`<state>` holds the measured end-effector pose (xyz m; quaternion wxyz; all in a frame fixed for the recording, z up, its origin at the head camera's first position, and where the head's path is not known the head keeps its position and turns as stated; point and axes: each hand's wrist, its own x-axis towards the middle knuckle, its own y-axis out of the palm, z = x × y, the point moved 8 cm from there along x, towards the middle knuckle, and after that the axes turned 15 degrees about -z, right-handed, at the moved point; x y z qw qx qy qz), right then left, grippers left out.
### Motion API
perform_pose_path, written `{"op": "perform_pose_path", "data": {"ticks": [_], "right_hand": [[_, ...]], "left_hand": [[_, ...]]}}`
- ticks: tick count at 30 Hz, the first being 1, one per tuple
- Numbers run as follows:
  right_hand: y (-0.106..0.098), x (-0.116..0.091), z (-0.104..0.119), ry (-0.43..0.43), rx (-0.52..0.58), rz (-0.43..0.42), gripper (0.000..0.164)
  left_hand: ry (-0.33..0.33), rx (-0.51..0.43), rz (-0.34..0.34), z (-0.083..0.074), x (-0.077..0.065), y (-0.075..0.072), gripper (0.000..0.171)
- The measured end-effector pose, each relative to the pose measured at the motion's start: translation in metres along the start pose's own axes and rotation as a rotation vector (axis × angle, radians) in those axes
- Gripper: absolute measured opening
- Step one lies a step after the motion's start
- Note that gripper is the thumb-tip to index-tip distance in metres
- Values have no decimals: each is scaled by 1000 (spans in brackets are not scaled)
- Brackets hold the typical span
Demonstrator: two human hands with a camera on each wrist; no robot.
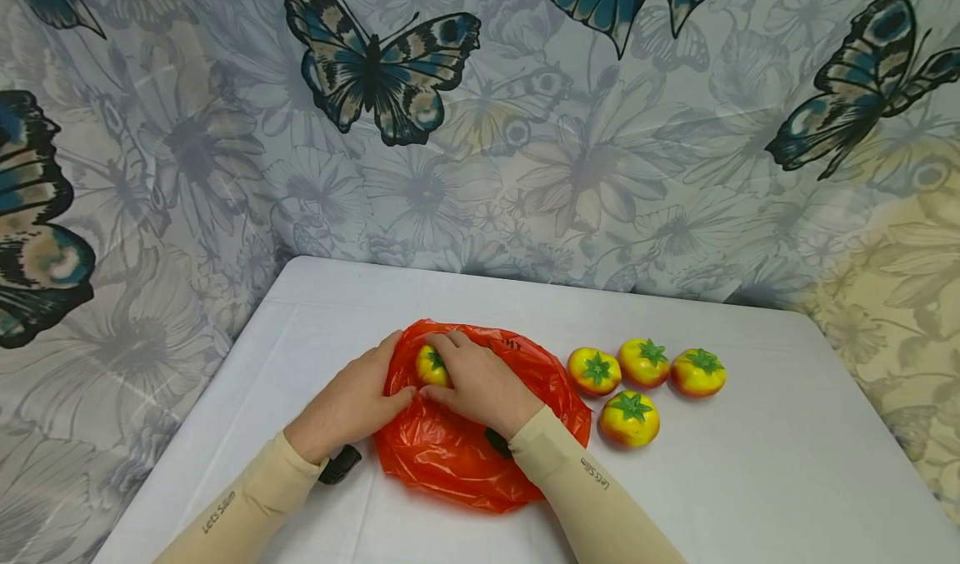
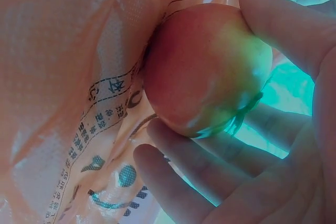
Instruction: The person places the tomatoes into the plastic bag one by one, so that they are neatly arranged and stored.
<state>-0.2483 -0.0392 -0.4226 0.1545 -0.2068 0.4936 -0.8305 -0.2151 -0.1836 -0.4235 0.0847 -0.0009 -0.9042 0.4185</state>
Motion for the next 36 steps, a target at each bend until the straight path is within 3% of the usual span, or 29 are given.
{"op": "perform_pose_path", "data": {"ticks": [11,21,25,36], "right_hand": [[-6,-2,-3,11,7,-9,78],[-45,-22,-8,-8,-7,-75,76],[-71,-42,-18,-23,-71,-139,74],[-135,-114,-70,49,-207,-273,70]], "left_hand": [[7,-6,2,-3,1,0,84],[8,-28,5,0,-1,0,81],[9,-21,2,1,-3,-1,82],[-14,6,36,-3,-3,1,87]]}}
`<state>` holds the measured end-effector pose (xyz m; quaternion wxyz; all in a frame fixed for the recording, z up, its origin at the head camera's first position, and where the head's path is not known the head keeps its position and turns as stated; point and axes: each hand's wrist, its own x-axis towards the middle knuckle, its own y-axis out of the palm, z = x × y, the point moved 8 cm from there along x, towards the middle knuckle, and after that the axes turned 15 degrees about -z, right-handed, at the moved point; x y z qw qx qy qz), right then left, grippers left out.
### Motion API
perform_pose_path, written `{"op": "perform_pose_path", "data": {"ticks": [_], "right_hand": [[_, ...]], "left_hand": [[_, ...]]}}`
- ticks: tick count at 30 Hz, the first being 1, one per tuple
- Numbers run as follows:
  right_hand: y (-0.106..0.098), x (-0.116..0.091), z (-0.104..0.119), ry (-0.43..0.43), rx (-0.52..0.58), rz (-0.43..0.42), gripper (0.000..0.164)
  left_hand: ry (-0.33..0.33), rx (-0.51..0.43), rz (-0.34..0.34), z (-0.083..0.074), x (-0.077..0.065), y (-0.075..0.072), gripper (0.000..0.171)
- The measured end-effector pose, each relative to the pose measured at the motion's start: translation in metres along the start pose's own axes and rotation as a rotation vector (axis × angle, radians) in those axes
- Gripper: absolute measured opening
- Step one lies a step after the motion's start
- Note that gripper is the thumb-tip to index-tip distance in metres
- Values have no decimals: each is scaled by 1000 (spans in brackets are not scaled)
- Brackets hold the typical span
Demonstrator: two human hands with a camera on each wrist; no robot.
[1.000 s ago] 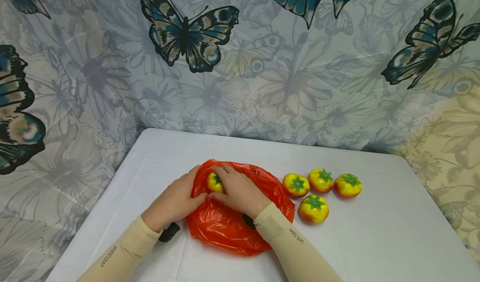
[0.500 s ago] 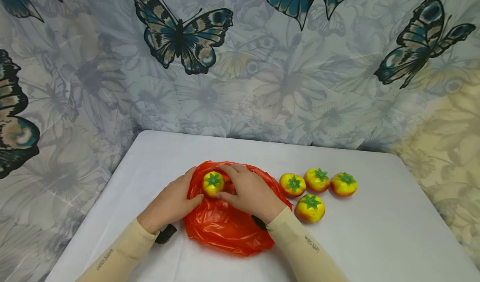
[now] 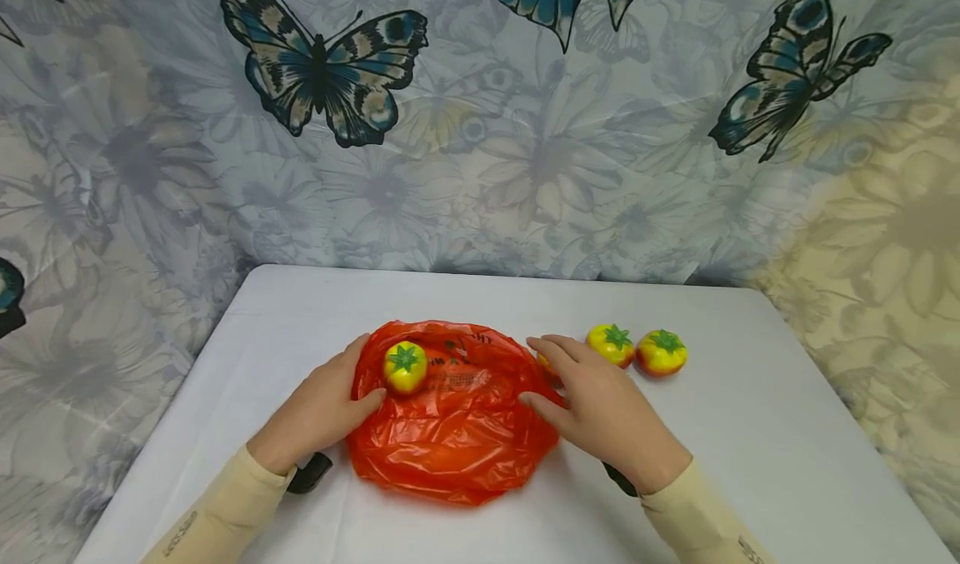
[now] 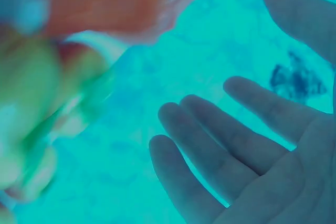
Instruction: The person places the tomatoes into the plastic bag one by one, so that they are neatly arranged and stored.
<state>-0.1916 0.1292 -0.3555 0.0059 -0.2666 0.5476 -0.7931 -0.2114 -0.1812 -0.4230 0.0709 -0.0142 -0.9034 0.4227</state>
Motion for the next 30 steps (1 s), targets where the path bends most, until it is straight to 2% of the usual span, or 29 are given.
{"op": "perform_pose_path", "data": {"ticks": [7,12,22,30], "right_hand": [[-8,-33,-47,129,-65,34,71],[-4,-46,-68,194,-80,64,76],[11,-53,-81,251,-70,82,83],[14,-58,-85,275,-84,83,80]], "left_hand": [[10,-2,-7,3,0,-2,86],[6,15,-8,5,0,-2,87],[13,18,-12,7,-2,-2,86],[26,16,-13,2,1,1,86]]}}
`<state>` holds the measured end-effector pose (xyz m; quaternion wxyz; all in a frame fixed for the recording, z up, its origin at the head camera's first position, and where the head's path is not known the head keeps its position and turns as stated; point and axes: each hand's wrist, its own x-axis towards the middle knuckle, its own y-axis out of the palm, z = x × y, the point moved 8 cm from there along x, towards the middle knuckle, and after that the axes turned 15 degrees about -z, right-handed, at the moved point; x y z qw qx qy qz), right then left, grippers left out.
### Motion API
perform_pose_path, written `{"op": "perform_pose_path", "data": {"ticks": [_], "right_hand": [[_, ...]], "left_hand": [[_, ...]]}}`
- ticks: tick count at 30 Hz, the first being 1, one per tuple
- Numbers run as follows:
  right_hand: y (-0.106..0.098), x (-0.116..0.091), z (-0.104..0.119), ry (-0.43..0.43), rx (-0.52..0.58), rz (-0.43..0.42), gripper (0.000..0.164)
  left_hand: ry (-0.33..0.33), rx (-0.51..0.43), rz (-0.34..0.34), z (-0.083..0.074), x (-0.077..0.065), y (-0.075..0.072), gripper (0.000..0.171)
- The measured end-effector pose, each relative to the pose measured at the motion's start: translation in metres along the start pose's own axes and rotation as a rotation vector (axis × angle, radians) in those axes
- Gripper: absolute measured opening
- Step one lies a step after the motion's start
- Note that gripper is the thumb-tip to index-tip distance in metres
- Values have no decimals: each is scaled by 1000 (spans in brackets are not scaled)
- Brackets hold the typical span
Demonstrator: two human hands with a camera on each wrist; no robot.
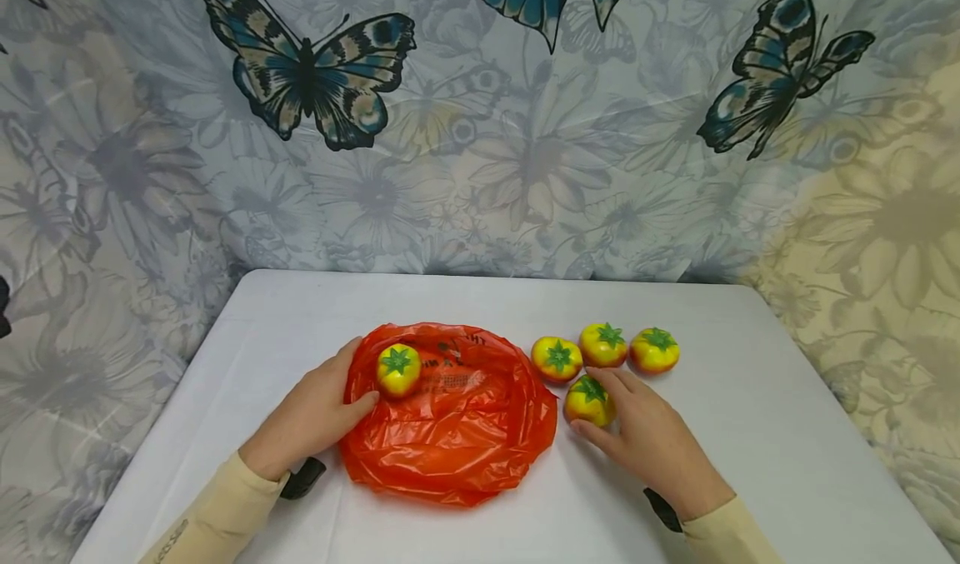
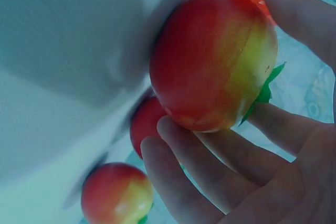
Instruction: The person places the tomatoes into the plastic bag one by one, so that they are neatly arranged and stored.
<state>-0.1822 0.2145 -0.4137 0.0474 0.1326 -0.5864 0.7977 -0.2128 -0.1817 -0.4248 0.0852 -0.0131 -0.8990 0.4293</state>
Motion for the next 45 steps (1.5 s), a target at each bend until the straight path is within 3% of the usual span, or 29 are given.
{"op": "perform_pose_path", "data": {"ticks": [12,23,32,39,45], "right_hand": [[0,4,6,0,10,2,77],[-27,16,27,-94,30,-74,74],[-35,39,65,-171,90,-107,68],[-29,56,102,-231,174,-97,64],[-23,66,127,-229,215,-75,66]], "left_hand": [[-1,0,-14,0,-1,-6,85],[-12,6,-18,3,-2,-7,86],[-16,-12,-16,5,-2,-7,85],[-22,-27,-12,5,-2,-6,85],[-12,-34,-19,2,-2,-3,84]]}}
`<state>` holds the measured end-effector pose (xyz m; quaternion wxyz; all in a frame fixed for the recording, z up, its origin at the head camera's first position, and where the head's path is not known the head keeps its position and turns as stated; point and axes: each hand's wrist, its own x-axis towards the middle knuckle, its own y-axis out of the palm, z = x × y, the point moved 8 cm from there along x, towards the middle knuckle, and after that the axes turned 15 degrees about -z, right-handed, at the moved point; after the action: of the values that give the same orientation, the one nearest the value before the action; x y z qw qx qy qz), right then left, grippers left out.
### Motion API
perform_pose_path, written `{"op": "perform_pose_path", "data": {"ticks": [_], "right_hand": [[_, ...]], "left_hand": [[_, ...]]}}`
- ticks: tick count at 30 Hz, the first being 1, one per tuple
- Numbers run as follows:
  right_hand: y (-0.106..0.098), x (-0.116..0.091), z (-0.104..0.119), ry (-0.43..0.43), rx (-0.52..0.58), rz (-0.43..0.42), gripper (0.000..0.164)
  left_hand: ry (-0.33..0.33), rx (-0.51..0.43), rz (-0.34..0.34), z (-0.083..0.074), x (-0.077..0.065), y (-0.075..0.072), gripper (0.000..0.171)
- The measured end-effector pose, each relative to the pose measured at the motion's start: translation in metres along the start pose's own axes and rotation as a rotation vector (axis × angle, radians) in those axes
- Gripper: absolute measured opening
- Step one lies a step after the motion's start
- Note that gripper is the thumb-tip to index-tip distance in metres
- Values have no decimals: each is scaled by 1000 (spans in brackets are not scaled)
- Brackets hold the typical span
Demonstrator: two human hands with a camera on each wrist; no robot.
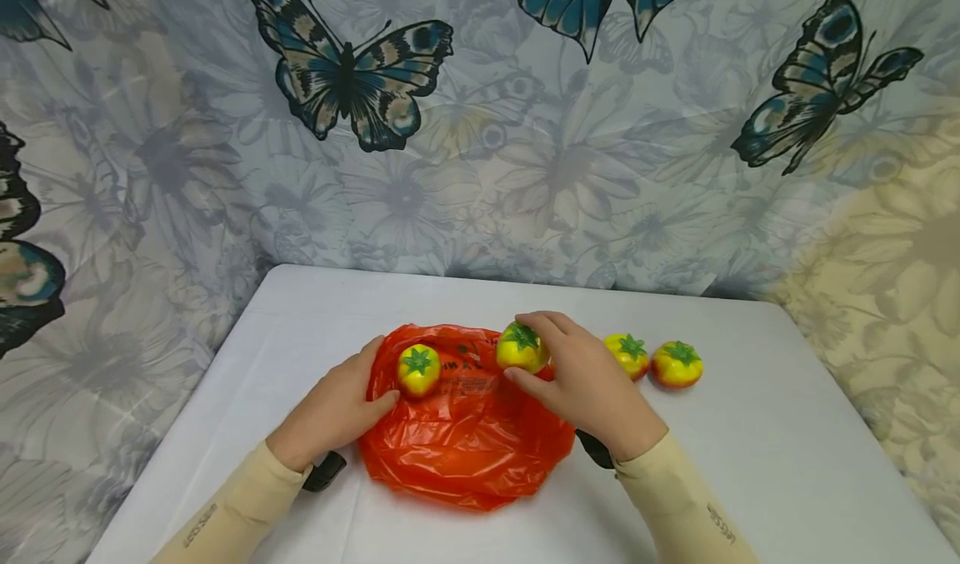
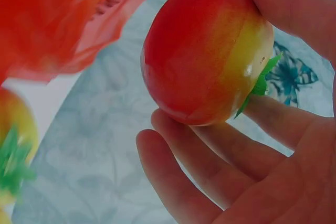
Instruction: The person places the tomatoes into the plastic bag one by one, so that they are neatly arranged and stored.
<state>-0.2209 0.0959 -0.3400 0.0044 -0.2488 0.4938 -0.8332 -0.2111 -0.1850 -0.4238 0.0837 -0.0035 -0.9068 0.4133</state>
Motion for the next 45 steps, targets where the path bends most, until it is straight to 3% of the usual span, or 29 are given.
{"op": "perform_pose_path", "data": {"ticks": [6,12,18,32,45], "right_hand": [[12,7,12,13,52,12,67],[29,12,19,8,96,36,66],[45,19,21,9,90,77,67],[72,18,27,2,110,142,66],[87,15,25,23,76,209,67]], "left_hand": [[22,-3,-12,-4,2,3,81],[-3,3,3,-4,3,5,85],[-24,10,13,-5,4,6,87],[6,51,-11,-5,3,2,84],[5,38,-13,-2,1,2,82]]}}
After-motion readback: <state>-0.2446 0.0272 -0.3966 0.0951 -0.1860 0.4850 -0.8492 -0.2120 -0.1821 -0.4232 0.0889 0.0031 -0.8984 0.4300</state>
